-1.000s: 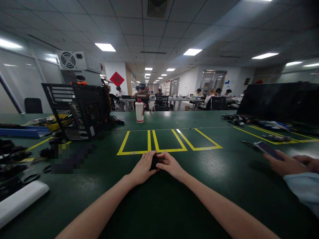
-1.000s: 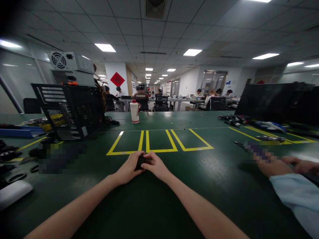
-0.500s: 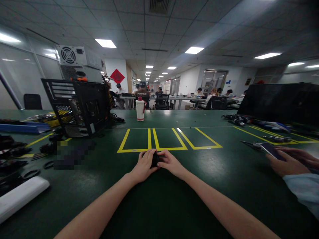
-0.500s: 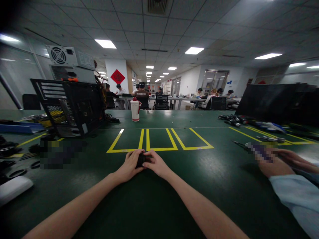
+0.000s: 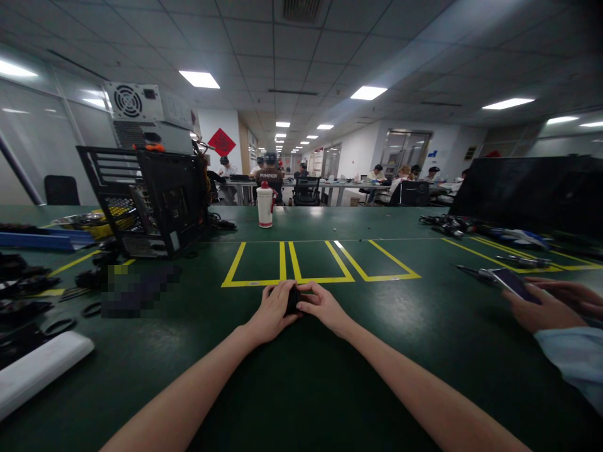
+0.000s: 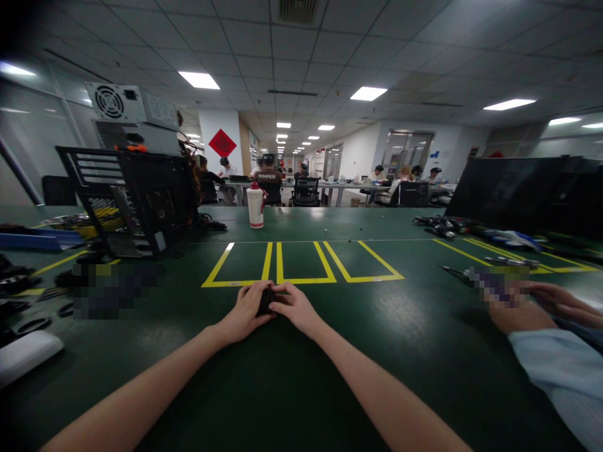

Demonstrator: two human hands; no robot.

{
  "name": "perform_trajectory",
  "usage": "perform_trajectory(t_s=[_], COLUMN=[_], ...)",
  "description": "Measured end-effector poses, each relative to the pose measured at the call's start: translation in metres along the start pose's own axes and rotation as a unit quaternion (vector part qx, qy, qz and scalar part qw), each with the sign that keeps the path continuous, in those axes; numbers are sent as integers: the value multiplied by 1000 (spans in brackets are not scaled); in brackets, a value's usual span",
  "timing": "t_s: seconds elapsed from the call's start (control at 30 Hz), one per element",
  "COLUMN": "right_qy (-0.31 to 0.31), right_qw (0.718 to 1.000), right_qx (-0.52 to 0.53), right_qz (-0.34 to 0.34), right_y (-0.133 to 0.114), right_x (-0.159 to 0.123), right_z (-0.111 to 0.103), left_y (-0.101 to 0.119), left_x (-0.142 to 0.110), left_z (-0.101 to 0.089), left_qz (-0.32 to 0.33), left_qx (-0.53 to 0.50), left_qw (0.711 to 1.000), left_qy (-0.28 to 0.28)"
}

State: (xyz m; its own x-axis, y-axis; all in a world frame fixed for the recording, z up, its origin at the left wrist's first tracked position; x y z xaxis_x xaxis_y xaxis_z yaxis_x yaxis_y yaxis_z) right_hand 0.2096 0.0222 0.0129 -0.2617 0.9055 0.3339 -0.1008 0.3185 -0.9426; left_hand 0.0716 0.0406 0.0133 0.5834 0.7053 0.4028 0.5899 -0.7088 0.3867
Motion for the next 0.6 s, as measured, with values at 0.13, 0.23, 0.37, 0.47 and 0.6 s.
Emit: perform_trajectory(t_s=[0.13, 0.23, 0.37, 0.47, 0.6], right_qy=[14, 21, 12, 2, 4], right_qw=[1000, 1000, 1000, 1000, 1000], right_qx=[-12, -14, -16, -12, -3], right_qz=[-2, -2, 11, 10, 3], right_y=[2, 3, 2, 1, 3], right_x=[1, 2, 1, 0, 0], right_z=[-1, -1, -1, -2, -2], left_y=[-1, -1, 0, 0, -1], left_x=[0, 1, 0, 0, 1], left_z=[1, 1, 0, 0, 2], left_qz=[-4, -2, -5, -5, -2], left_qx=[-4, -4, -5, -1, 4], left_qw=[1000, 1000, 1000, 1000, 1000], left_qy=[2, 4, -2, -2, 6])
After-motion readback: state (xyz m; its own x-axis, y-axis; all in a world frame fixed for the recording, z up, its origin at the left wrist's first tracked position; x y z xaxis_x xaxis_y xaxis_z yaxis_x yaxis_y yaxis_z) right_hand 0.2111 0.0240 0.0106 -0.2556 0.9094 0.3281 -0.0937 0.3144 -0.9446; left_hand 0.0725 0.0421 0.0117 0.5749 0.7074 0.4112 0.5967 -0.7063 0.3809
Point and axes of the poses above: each hand's wrist, its own x-axis towards the middle knuckle, its own z-axis out of the palm, y = z × x, the point moved 3 cm from there along x, towards the middle knuckle, and after that the axes turned 7 degrees about -z, right-handed, at the moved point
